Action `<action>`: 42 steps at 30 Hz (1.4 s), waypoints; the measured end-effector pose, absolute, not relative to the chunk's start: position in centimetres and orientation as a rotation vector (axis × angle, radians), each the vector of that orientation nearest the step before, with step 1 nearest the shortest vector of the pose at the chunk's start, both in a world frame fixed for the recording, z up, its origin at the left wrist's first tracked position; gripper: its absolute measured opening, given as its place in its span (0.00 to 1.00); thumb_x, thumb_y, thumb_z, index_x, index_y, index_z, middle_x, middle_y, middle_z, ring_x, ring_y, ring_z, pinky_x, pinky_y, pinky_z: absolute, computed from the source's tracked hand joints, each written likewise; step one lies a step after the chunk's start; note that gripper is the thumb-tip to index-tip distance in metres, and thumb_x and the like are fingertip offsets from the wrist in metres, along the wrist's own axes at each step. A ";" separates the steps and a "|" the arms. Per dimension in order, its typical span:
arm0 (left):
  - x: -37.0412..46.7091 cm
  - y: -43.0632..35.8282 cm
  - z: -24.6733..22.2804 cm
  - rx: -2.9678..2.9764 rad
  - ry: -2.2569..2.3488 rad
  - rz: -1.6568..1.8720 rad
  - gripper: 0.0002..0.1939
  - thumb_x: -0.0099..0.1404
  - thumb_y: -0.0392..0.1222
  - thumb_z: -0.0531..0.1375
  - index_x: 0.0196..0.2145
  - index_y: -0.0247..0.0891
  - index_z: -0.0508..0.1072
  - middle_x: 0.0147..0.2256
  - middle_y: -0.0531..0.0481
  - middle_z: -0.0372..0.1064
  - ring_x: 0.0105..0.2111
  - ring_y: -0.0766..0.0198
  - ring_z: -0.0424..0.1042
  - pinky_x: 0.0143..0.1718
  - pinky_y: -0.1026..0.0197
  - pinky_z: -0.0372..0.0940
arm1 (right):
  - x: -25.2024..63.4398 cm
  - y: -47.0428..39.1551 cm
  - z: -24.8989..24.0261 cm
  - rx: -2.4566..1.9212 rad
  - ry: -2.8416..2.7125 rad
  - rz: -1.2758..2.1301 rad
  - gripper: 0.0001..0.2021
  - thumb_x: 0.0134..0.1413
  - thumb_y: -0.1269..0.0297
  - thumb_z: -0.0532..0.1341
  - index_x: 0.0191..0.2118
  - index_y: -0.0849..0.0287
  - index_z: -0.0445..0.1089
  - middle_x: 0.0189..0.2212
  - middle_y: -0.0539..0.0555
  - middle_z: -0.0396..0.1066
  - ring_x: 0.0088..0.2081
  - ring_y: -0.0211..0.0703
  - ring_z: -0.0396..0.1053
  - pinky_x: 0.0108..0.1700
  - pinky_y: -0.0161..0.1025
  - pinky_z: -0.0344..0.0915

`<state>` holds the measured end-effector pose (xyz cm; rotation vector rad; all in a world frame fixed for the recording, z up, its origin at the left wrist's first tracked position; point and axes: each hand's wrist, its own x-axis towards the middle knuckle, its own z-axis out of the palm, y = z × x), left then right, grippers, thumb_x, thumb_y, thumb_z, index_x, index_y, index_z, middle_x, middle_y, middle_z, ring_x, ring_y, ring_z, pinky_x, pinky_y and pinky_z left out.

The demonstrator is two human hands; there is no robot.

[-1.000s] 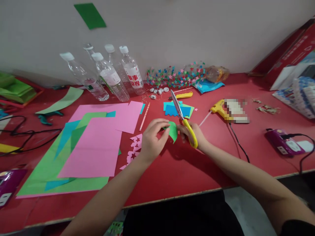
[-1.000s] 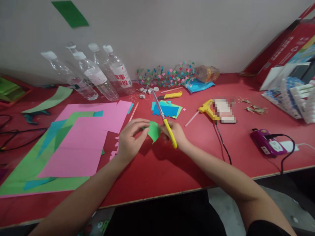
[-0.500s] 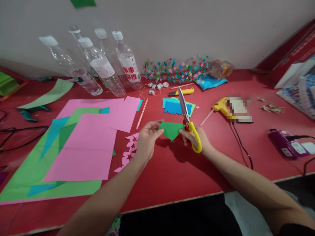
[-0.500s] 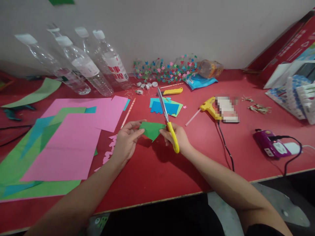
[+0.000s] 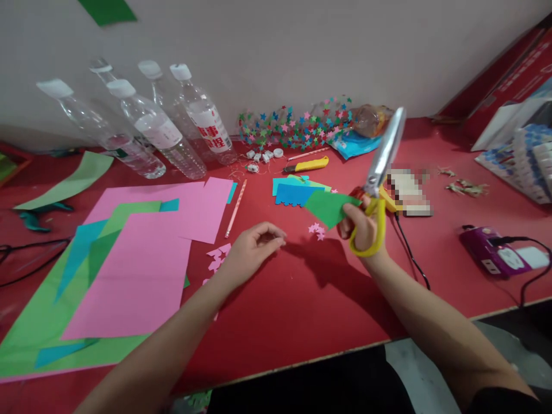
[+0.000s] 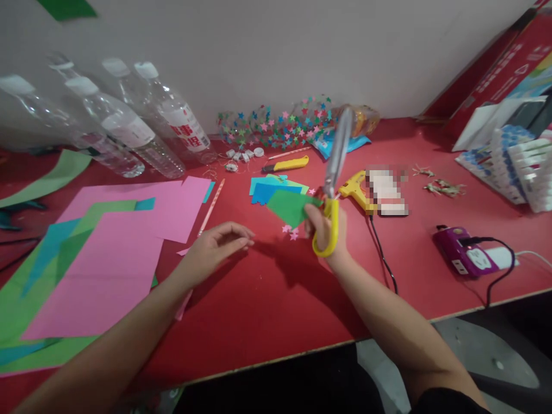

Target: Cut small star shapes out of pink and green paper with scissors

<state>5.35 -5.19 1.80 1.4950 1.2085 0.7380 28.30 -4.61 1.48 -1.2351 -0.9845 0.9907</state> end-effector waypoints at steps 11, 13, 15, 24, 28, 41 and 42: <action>11.4 4.0 -0.1 2.346 1.141 0.482 0.17 0.68 0.41 0.49 0.49 0.38 0.72 0.58 0.44 0.65 0.60 0.58 0.61 0.61 0.50 0.55 | 32.6 -0.7 1.4 -1.180 -0.663 0.811 0.18 0.48 0.54 0.60 0.21 0.52 0.49 0.11 0.43 0.50 0.12 0.36 0.51 0.13 0.37 0.52; 13.1 5.7 -1.1 2.482 1.140 0.409 0.19 0.69 0.42 0.49 0.54 0.36 0.68 0.64 0.42 0.56 0.65 0.55 0.53 0.64 0.49 0.49 | 32.7 -0.6 1.2 -1.173 -0.655 0.823 0.18 0.48 0.55 0.60 0.21 0.52 0.49 0.11 0.42 0.50 0.11 0.36 0.51 0.12 0.37 0.52; 14.0 6.9 -1.9 2.555 1.197 0.322 0.23 0.69 0.44 0.50 0.59 0.35 0.64 0.65 0.41 0.51 0.66 0.51 0.48 0.65 0.47 0.46 | 32.5 -0.6 1.1 -1.153 -0.642 0.849 0.17 0.47 0.56 0.60 0.21 0.52 0.49 0.09 0.41 0.50 0.10 0.34 0.52 0.12 0.35 0.51; 10.7 3.2 -2.2 2.646 1.439 0.175 0.27 0.69 0.48 0.50 0.60 0.29 0.62 0.63 0.33 0.55 0.63 0.44 0.54 0.61 0.43 0.52 | 31.3 -1.1 1.3 -1.084 -0.554 0.979 0.15 0.41 0.62 0.62 0.26 0.52 0.51 0.08 0.37 0.54 0.08 0.33 0.53 0.10 0.31 0.52; 7.9 1.0 -1.9 2.656 1.537 0.209 0.24 0.68 0.47 0.52 0.56 0.30 0.65 0.58 0.31 0.62 0.58 0.44 0.62 0.56 0.44 0.59 | 31.0 -1.2 0.9 -1.071 -0.571 1.009 0.14 0.42 0.64 0.62 0.25 0.52 0.51 0.07 0.38 0.54 0.08 0.33 0.55 0.10 0.31 0.53; 9.5 3.4 -3.1 2.577 1.665 0.315 0.23 0.68 0.45 0.50 0.57 0.31 0.64 0.57 0.34 0.63 0.58 0.46 0.60 0.58 0.46 0.55 | 30.7 -1.4 -0.2 -1.118 -0.749 0.976 0.12 0.47 0.64 0.60 0.23 0.54 0.53 0.08 0.40 0.57 0.09 0.33 0.56 0.12 0.31 0.53; 9.3 3.1 -3.0 2.571 1.744 0.309 0.22 0.68 0.46 0.51 0.55 0.31 0.66 0.54 0.34 0.65 0.55 0.45 0.62 0.55 0.46 0.58 | 30.7 -1.4 -0.2 -1.122 -0.751 0.979 0.12 0.47 0.64 0.60 0.23 0.54 0.53 0.08 0.40 0.57 0.09 0.34 0.56 0.11 0.31 0.53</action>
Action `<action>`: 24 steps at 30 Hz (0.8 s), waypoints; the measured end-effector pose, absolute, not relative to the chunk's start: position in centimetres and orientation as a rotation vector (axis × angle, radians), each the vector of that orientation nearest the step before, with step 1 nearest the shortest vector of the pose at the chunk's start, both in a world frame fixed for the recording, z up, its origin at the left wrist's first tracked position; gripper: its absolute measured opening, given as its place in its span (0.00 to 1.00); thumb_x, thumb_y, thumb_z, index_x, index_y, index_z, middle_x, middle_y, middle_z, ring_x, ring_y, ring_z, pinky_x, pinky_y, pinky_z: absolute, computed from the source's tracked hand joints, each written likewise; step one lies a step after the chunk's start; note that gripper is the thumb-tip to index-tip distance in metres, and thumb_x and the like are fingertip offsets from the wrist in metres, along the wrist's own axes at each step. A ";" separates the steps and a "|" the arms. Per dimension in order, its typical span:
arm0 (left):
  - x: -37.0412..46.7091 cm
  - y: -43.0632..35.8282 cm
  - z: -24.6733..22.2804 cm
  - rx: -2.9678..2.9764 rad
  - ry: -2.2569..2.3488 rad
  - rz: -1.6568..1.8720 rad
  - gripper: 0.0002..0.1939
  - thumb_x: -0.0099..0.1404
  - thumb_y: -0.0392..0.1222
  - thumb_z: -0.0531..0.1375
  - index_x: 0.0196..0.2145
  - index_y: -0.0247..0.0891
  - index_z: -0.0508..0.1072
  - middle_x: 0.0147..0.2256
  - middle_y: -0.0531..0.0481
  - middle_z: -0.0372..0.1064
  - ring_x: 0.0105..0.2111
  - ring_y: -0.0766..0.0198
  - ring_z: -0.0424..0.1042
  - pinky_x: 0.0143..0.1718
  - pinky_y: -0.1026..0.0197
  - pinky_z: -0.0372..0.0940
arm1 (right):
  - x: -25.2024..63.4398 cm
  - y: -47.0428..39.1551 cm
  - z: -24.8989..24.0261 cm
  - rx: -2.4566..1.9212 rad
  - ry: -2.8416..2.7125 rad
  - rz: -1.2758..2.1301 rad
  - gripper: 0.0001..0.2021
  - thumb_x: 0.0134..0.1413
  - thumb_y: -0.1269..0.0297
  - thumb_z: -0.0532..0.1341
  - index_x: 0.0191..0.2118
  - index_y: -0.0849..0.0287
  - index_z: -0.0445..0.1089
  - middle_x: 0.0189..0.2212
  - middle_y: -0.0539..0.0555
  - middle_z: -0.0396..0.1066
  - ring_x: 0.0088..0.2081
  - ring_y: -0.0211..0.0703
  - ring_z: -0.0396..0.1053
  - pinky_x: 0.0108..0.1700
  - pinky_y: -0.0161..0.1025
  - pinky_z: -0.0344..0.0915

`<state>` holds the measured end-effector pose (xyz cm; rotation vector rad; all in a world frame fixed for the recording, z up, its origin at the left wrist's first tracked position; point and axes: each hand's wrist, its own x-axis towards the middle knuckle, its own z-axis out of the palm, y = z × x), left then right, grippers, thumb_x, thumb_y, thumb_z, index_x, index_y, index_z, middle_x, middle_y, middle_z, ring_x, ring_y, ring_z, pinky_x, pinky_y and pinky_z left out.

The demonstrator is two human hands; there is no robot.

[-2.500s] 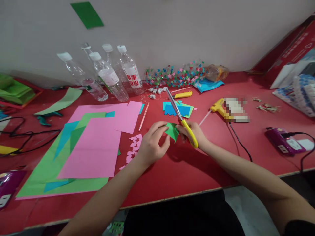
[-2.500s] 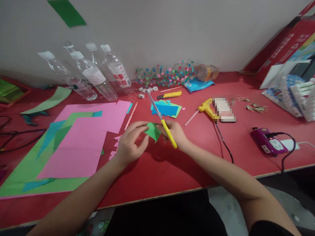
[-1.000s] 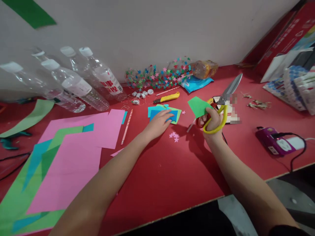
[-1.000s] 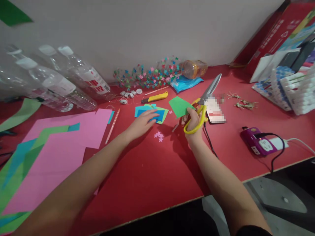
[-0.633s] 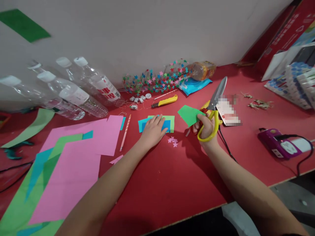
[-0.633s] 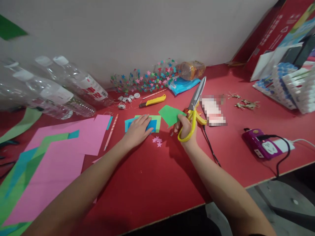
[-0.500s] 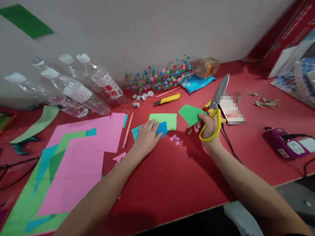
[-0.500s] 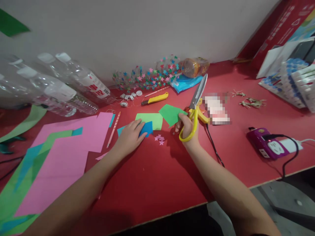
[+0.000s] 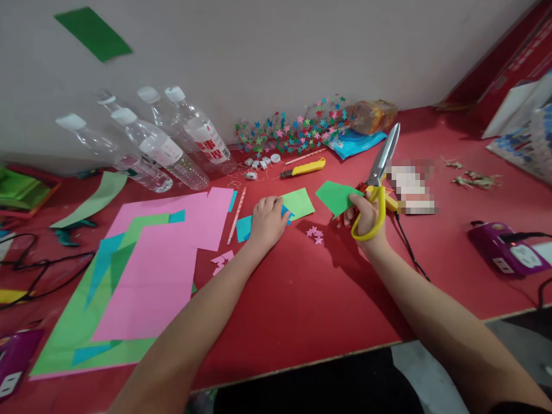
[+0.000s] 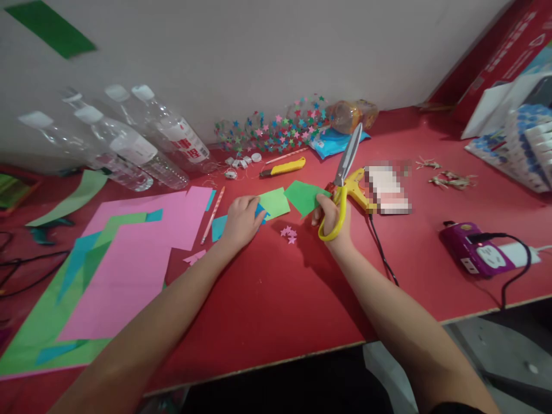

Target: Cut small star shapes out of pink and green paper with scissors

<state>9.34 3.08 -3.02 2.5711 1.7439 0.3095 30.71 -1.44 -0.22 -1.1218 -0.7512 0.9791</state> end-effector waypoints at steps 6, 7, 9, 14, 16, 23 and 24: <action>7.0 0.6 -1.9 2.530 1.777 0.341 0.29 0.66 0.50 0.53 0.59 0.30 0.60 0.53 0.31 0.63 0.54 0.44 0.63 0.53 0.45 0.60 | 30.3 -1.6 -0.2 -1.090 -0.756 1.025 0.12 0.46 0.64 0.60 0.24 0.53 0.52 0.08 0.40 0.55 0.09 0.34 0.55 0.10 0.31 0.52; 6.6 0.1 -1.9 2.542 1.753 0.363 0.32 0.64 0.52 0.55 0.60 0.31 0.58 0.57 0.30 0.60 0.57 0.43 0.60 0.56 0.43 0.58 | 30.2 -1.7 -0.2 -1.091 -0.767 1.030 0.13 0.46 0.64 0.60 0.24 0.53 0.51 0.08 0.40 0.55 0.09 0.34 0.55 0.11 0.31 0.52; 5.7 -0.5 -2.2 2.558 1.770 0.356 0.34 0.62 0.53 0.58 0.60 0.31 0.58 0.60 0.29 0.55 0.59 0.39 0.57 0.57 0.40 0.56 | 30.0 -1.9 -0.3 -1.109 -0.798 1.035 0.13 0.47 0.63 0.59 0.23 0.53 0.51 0.08 0.40 0.54 0.09 0.33 0.55 0.12 0.31 0.53; 4.8 -0.7 -3.1 2.478 1.628 0.467 0.23 0.66 0.39 0.51 0.58 0.31 0.59 0.56 0.32 0.62 0.57 0.46 0.62 0.58 0.43 0.58 | 29.5 -2.4 -0.6 -1.215 -0.950 1.075 0.13 0.49 0.60 0.58 0.20 0.54 0.53 0.09 0.43 0.56 0.11 0.34 0.57 0.14 0.32 0.56; 5.0 -1.1 -2.6 2.360 1.618 0.607 0.22 0.65 0.36 0.50 0.57 0.30 0.61 0.58 0.31 0.60 0.60 0.47 0.59 0.60 0.42 0.55 | 29.2 -2.7 -0.7 -1.241 -1.035 1.106 0.14 0.50 0.60 0.58 0.19 0.54 0.54 0.09 0.44 0.57 0.12 0.34 0.58 0.15 0.31 0.57; 6.9 -6.3 1.2 1.237 1.083 0.808 0.21 0.62 0.50 0.58 0.49 0.35 0.66 0.43 0.41 0.72 0.40 0.56 0.75 0.38 0.55 0.72 | 27.5 -4.7 -0.3 -1.153 -1.338 1.406 0.15 0.50 0.60 0.59 0.19 0.55 0.57 0.08 0.43 0.58 0.10 0.33 0.58 0.15 0.32 0.57; 7.1 -6.9 1.3 1.143 1.007 0.771 0.21 0.60 0.48 0.61 0.47 0.35 0.66 0.40 0.43 0.74 0.36 0.58 0.76 0.33 0.58 0.72 | 27.1 -5.2 0.0 -1.177 -1.372 1.435 0.14 0.50 0.60 0.59 0.19 0.55 0.57 0.08 0.43 0.59 0.10 0.34 0.59 0.14 0.32 0.56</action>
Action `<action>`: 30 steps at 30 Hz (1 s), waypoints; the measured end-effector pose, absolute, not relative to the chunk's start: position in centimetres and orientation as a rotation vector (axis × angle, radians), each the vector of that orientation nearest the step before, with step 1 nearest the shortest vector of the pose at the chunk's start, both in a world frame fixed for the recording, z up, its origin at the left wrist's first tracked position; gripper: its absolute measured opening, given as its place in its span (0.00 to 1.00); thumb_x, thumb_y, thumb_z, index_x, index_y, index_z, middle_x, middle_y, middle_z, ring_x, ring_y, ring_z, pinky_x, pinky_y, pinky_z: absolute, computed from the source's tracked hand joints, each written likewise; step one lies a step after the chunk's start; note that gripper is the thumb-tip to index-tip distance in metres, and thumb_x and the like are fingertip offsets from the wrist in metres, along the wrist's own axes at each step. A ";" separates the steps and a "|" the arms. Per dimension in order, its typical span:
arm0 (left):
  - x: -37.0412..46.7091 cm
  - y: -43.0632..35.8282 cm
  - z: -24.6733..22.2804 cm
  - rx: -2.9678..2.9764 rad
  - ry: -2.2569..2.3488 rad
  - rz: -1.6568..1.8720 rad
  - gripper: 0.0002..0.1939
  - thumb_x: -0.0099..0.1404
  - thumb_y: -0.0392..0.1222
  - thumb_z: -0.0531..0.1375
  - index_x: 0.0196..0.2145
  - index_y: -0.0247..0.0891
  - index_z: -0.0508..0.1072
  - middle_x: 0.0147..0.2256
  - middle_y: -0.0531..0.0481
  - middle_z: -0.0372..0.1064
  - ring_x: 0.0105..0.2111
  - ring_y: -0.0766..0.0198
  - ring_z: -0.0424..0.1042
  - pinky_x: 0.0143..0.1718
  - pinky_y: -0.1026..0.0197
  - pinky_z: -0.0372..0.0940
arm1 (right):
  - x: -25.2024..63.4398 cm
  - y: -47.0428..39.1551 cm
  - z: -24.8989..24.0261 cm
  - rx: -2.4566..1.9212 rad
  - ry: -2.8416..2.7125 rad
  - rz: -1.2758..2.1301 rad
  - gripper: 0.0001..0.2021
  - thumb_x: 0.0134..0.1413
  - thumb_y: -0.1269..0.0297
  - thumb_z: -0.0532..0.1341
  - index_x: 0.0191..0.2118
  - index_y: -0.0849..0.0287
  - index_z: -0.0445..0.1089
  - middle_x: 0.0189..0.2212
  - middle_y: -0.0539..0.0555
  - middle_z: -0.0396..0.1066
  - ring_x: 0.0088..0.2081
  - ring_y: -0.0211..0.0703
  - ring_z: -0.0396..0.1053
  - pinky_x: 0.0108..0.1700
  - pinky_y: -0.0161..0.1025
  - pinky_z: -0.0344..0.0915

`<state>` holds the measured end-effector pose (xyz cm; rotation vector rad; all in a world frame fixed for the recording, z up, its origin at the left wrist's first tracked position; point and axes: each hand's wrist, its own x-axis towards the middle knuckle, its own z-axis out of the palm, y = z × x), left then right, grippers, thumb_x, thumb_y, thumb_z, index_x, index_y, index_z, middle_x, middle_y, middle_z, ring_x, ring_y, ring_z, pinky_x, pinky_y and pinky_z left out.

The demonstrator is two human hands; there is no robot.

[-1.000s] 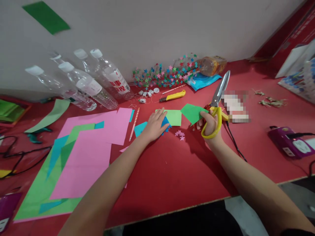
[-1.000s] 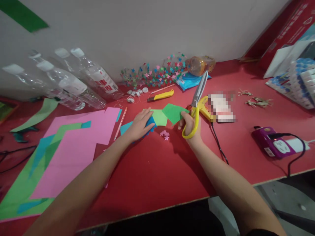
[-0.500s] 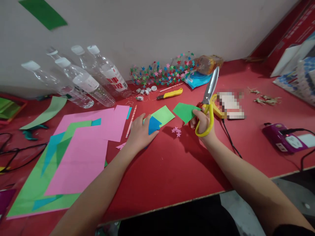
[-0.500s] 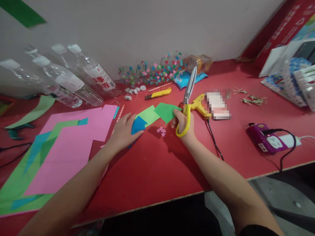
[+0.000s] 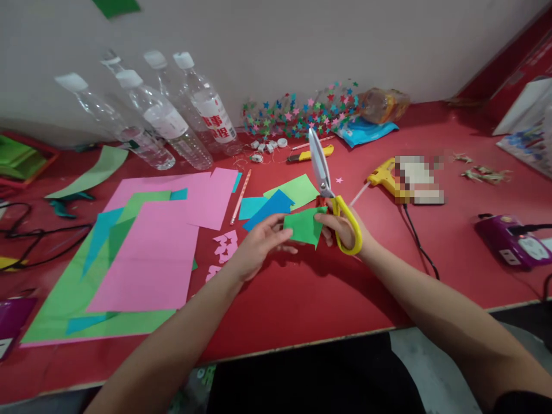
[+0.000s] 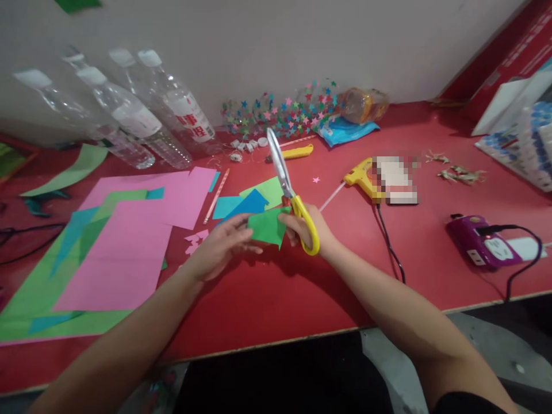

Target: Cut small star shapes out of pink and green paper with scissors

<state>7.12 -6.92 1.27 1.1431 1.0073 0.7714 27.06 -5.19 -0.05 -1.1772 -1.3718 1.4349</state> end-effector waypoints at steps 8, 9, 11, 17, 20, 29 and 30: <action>6.5 -7.9 -0.4 1.102 1.018 0.832 0.11 0.59 0.43 0.62 0.36 0.36 0.64 0.18 0.55 0.70 0.16 0.67 0.69 0.18 0.68 0.62 | 25.1 -7.0 1.0 -1.256 -1.511 1.434 0.15 0.51 0.60 0.60 0.19 0.56 0.56 0.09 0.44 0.62 0.12 0.33 0.61 0.18 0.31 0.59; 6.4 -7.9 -0.3 1.098 1.002 0.835 0.11 0.59 0.42 0.62 0.35 0.36 0.65 0.17 0.56 0.69 0.15 0.69 0.68 0.17 0.69 0.61 | 25.1 -6.9 0.9 -1.264 -1.510 1.430 0.14 0.50 0.61 0.59 0.20 0.56 0.57 0.09 0.44 0.62 0.13 0.33 0.61 0.18 0.31 0.59; 6.2 -7.9 -0.1 1.020 0.961 0.872 0.13 0.57 0.43 0.63 0.37 0.36 0.65 0.18 0.57 0.69 0.14 0.69 0.67 0.15 0.69 0.59 | 25.0 -7.0 0.7 -1.261 -1.486 1.437 0.12 0.50 0.62 0.59 0.21 0.56 0.59 0.10 0.44 0.63 0.13 0.34 0.62 0.18 0.31 0.60; 6.8 -8.7 0.1 0.897 0.938 0.843 0.16 0.54 0.46 0.65 0.36 0.33 0.70 0.26 0.50 0.72 0.23 0.63 0.74 0.23 0.63 0.68 | 24.5 -7.7 0.3 -1.153 -1.406 1.550 0.12 0.52 0.57 0.60 0.24 0.58 0.63 0.13 0.48 0.68 0.15 0.37 0.67 0.19 0.33 0.65; 7.0 -8.9 0.0 0.968 0.955 0.803 0.12 0.59 0.46 0.61 0.32 0.33 0.71 0.23 0.50 0.72 0.19 0.65 0.71 0.20 0.64 0.65 | 24.4 -7.9 0.8 -1.215 -1.402 1.538 0.10 0.50 0.58 0.61 0.26 0.57 0.62 0.12 0.45 0.66 0.13 0.35 0.63 0.17 0.31 0.63; 6.9 -8.9 -0.5 1.039 0.987 0.782 0.12 0.58 0.48 0.61 0.28 0.34 0.70 0.22 0.53 0.69 0.15 0.72 0.64 0.14 0.68 0.54 | 24.2 -8.3 1.1 -1.296 -1.329 1.539 0.07 0.46 0.61 0.59 0.29 0.57 0.62 0.13 0.43 0.65 0.13 0.34 0.62 0.15 0.29 0.62; 7.1 -9.0 -0.5 1.027 0.999 0.790 0.13 0.58 0.48 0.62 0.30 0.34 0.70 0.22 0.53 0.70 0.16 0.71 0.66 0.15 0.67 0.56 | 24.1 -8.3 1.1 -1.306 -1.329 1.538 0.07 0.46 0.61 0.59 0.29 0.57 0.62 0.13 0.43 0.65 0.13 0.34 0.62 0.16 0.30 0.62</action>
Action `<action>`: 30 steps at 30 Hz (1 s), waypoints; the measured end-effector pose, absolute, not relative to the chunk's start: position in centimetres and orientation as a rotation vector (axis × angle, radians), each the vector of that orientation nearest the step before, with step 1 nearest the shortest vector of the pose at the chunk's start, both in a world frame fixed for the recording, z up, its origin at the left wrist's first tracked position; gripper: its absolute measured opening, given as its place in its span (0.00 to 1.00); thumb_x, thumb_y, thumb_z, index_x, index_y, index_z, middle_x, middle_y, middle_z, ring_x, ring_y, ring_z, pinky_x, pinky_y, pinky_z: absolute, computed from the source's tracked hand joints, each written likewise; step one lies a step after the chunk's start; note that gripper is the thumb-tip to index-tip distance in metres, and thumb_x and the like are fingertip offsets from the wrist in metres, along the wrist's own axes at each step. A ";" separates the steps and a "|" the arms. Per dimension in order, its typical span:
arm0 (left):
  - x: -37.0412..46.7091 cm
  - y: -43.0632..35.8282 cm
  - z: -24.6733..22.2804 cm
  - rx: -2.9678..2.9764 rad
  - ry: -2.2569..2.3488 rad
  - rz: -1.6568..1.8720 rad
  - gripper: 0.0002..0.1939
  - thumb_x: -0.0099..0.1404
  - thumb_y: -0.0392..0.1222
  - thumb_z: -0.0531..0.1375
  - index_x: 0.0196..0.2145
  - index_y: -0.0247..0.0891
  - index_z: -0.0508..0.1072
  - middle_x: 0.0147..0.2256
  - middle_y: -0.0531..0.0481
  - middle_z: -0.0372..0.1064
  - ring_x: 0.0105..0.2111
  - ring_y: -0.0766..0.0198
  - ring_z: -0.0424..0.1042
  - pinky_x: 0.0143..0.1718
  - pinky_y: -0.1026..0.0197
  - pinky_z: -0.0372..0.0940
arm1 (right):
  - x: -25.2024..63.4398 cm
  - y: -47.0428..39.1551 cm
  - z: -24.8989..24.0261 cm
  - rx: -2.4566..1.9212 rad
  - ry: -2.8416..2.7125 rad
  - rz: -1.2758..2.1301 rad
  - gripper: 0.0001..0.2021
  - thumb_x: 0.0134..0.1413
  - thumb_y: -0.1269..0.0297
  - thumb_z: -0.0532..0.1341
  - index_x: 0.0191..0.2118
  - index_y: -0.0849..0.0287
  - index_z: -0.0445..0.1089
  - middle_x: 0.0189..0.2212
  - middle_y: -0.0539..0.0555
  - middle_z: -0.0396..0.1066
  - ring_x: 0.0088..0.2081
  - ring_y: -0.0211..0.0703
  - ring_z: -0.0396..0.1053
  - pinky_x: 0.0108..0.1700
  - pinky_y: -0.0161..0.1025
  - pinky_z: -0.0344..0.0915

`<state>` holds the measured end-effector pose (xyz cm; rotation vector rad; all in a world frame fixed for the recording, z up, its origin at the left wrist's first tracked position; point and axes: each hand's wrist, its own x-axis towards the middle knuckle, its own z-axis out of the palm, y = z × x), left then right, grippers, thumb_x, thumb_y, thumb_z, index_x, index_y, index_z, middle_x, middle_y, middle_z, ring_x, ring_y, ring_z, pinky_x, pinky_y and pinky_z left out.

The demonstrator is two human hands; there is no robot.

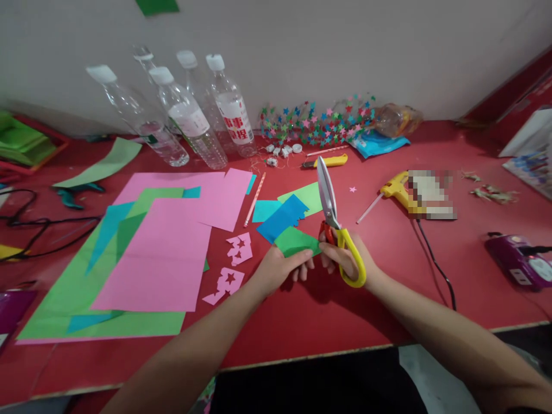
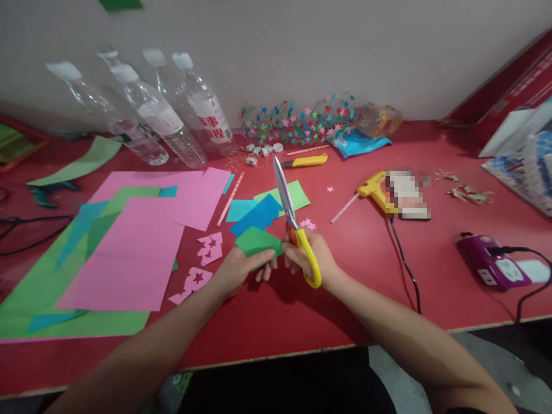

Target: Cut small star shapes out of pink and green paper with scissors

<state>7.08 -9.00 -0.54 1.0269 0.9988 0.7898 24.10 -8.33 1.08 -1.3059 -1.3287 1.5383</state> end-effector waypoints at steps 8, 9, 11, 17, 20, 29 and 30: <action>7.7 -8.5 0.2 1.023 0.979 0.866 0.12 0.58 0.46 0.61 0.29 0.33 0.70 0.22 0.52 0.70 0.17 0.68 0.68 0.18 0.66 0.61 | 24.3 -8.1 1.1 -1.311 -1.348 1.493 0.06 0.46 0.62 0.59 0.28 0.57 0.62 0.14 0.43 0.65 0.14 0.34 0.63 0.18 0.30 0.63; 7.8 -8.4 0.3 1.029 0.963 0.859 0.12 0.58 0.46 0.61 0.29 0.33 0.71 0.24 0.51 0.71 0.18 0.67 0.70 0.19 0.65 0.62 | 24.4 -8.0 1.1 -1.308 -1.340 1.492 0.06 0.46 0.62 0.59 0.28 0.57 0.62 0.14 0.43 0.64 0.14 0.34 0.63 0.18 0.30 0.63; 7.9 -8.3 0.4 1.040 0.943 0.859 0.11 0.57 0.45 0.62 0.30 0.32 0.71 0.25 0.50 0.72 0.20 0.66 0.71 0.20 0.64 0.63 | 24.5 -8.0 1.1 -1.309 -1.334 1.483 0.05 0.46 0.63 0.59 0.29 0.57 0.62 0.13 0.42 0.64 0.14 0.34 0.62 0.17 0.30 0.62; 7.9 -8.7 -0.1 1.132 0.970 0.896 0.14 0.58 0.49 0.61 0.27 0.34 0.69 0.22 0.52 0.70 0.18 0.67 0.69 0.20 0.64 0.62 | 24.5 -8.2 0.7 -1.312 -1.413 1.465 0.05 0.48 0.63 0.58 0.28 0.56 0.61 0.13 0.42 0.62 0.14 0.33 0.61 0.17 0.30 0.61; 7.6 -8.8 -0.1 1.154 1.004 0.883 0.15 0.58 0.51 0.61 0.25 0.35 0.68 0.19 0.53 0.67 0.16 0.69 0.65 0.19 0.65 0.61 | 24.3 -8.3 1.0 -1.317 -1.465 1.450 0.05 0.46 0.63 0.58 0.26 0.56 0.60 0.13 0.42 0.61 0.13 0.33 0.60 0.17 0.29 0.59; 7.1 -8.9 -0.2 1.137 1.020 0.835 0.14 0.57 0.49 0.61 0.24 0.35 0.68 0.19 0.53 0.67 0.16 0.70 0.65 0.19 0.65 0.60 | 24.1 -8.6 1.2 -1.331 -1.524 1.439 0.06 0.46 0.62 0.57 0.25 0.56 0.60 0.13 0.43 0.62 0.14 0.34 0.61 0.18 0.30 0.59; 7.1 -9.0 -0.1 1.130 1.016 0.833 0.14 0.57 0.50 0.61 0.24 0.36 0.68 0.18 0.53 0.67 0.16 0.70 0.65 0.19 0.65 0.60 | 24.1 -8.6 1.1 -1.334 -1.516 1.439 0.06 0.46 0.62 0.58 0.25 0.56 0.60 0.13 0.43 0.62 0.14 0.34 0.61 0.18 0.30 0.59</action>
